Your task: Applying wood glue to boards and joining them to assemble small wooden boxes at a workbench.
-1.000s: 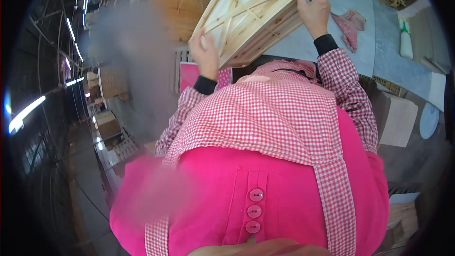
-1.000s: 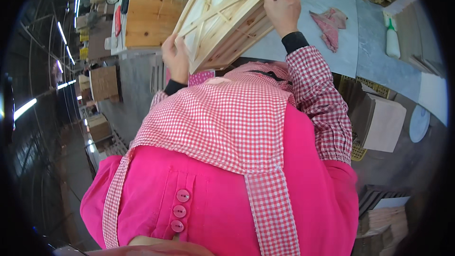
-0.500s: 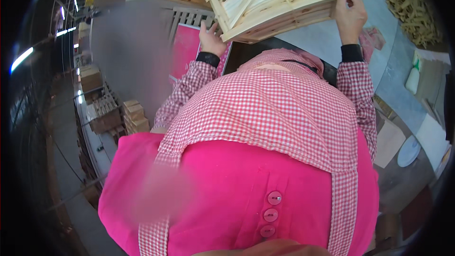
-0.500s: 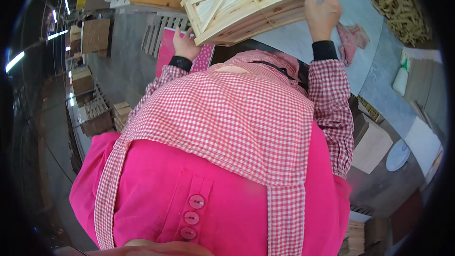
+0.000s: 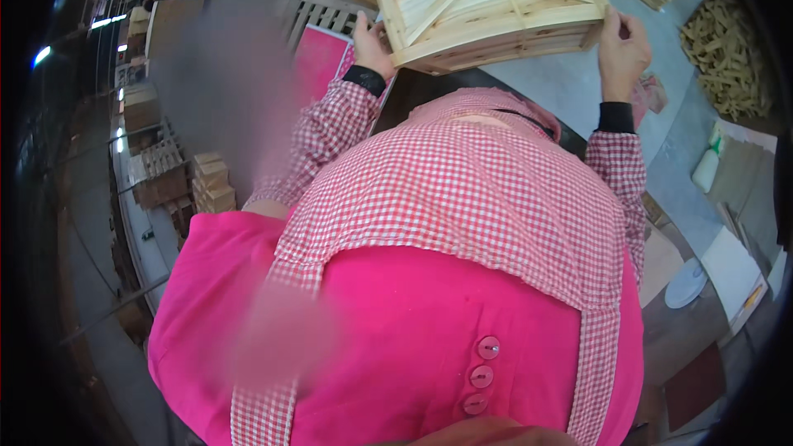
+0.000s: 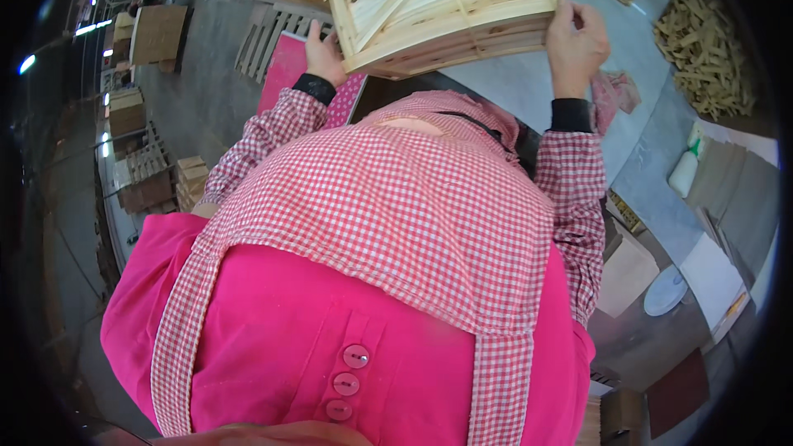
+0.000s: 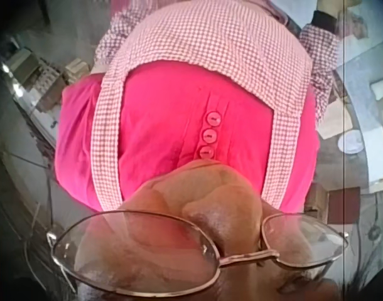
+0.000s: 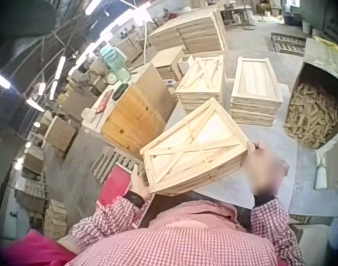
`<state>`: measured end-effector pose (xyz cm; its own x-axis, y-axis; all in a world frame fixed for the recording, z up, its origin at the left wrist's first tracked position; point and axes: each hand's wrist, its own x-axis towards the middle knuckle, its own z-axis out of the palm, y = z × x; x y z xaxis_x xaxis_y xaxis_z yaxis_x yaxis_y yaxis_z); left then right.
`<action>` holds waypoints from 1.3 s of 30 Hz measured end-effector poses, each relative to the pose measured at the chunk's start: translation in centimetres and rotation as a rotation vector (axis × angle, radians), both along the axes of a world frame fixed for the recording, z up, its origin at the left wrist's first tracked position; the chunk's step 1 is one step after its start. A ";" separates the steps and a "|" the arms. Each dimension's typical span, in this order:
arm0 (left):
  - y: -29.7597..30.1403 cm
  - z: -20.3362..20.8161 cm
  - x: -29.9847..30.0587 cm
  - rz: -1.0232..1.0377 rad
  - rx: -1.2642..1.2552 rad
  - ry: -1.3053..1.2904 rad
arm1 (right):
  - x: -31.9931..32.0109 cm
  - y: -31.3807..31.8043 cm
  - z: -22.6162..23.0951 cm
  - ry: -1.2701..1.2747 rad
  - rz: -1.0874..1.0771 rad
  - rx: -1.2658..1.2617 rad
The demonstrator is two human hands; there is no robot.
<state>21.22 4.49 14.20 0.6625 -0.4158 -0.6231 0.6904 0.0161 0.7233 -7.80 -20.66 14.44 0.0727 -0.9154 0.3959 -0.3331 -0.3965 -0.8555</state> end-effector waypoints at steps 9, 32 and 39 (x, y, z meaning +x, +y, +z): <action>0.0 0.5 -0.4 -0.158 -0.027 -0.017 | 0.2 0.0 0.4 0.029 -0.020 -0.159; -21.4 6.2 4.2 -0.949 0.347 -0.738 | 4.9 6.2 -1.9 -0.104 0.128 0.509; -14.6 11.9 1.6 -0.587 -0.283 -0.327 | 0.8 6.9 7.8 -0.168 0.338 0.193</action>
<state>22.80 -10.12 26.15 0.4149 -0.8756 -0.2475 0.3921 -0.0734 0.9170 -6.98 -13.80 22.28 0.3305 -0.9098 0.2510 -0.0621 -0.2863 -0.9561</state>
